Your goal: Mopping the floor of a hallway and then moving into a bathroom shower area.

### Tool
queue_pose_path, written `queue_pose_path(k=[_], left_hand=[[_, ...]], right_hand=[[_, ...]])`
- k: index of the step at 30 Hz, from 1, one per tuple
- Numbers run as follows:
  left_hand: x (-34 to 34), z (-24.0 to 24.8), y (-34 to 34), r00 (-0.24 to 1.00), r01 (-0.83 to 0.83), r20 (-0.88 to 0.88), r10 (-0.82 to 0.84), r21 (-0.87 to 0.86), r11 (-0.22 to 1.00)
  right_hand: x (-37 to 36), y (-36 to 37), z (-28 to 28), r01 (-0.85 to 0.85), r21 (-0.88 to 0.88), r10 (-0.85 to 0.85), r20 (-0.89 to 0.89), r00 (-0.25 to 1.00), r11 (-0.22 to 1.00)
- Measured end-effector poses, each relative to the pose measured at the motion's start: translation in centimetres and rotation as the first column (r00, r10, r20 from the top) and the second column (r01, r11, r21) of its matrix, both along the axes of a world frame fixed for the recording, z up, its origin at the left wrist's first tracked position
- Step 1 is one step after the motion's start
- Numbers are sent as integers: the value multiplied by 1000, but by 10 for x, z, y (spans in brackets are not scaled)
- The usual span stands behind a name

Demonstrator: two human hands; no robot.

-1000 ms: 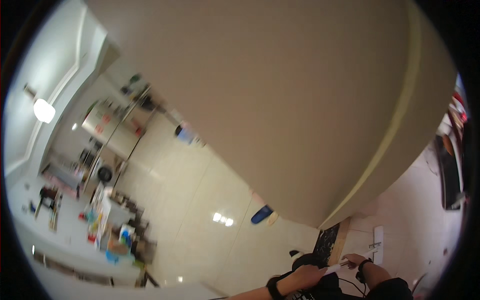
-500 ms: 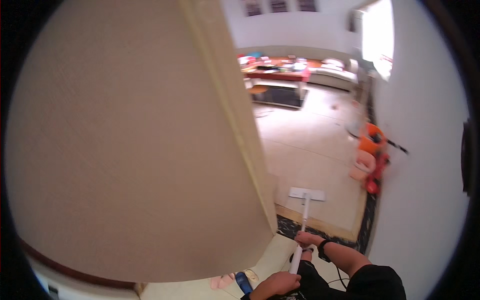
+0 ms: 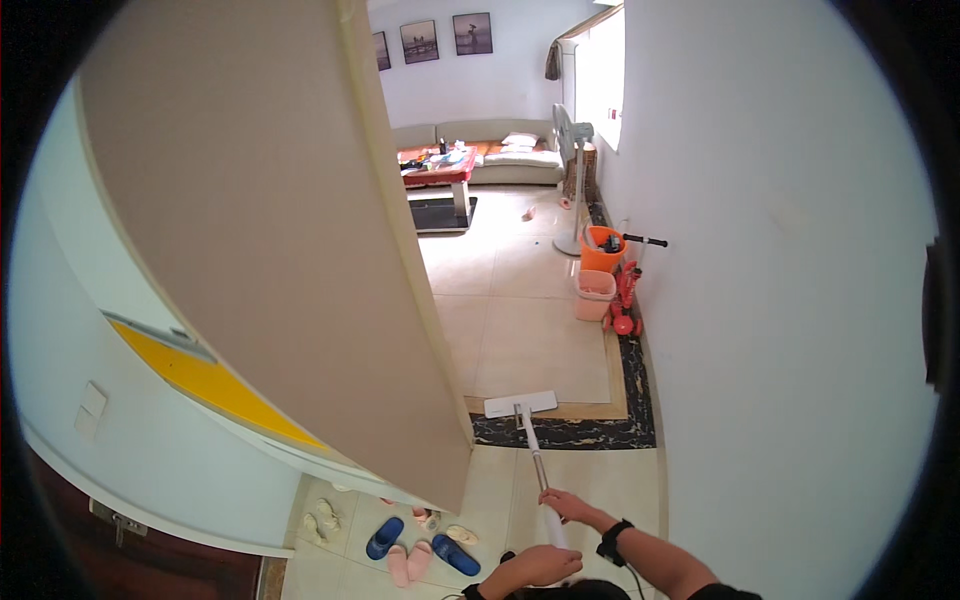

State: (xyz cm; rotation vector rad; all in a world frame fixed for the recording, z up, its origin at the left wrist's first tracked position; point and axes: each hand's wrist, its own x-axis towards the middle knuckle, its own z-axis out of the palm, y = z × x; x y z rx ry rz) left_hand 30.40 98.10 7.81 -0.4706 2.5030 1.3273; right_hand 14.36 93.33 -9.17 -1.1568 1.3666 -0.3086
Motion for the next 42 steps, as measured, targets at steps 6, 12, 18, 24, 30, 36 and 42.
queue_pose_path(k=[6, 12, 18, 24, 30, 36, 42], left_hand=[[-14, -36, 89, 1000, 8, -22, -10, -77, 997], [-52, -52, 223, 988, 16, 154, -24, 54, 998], [-75, -62, 377, 995, 95, -9, -95, 1, 995], [-90, -8, 470, 957, 73, 206, -203, 506, 860], [-69, -26, 496, 998, -28, -44, 53, 436, 899], [-14, -26, 520, 990, -107, 125, 57, 435, 894], [60, -106, 594, 979, -79, 199, -38, 546, 834]], right_hand=[[5, 121, 13, 256, 93, -272, 293, 917, 962], [-16, 272, 10, 394, 289, -489, 551, 676, 872], [-35, 446, 8, 443, 389, -586, 614, 529, 808], [-46, 572, 21, 459, 78, -430, 514, 742, 885], [-20, 689, 65, 447, 336, -553, 371, 746, 829], [29, 784, 138, 512, 446, -660, 291, 692, 734], [118, 863, 154, 629, 573, -828, 175, 532, 525]])
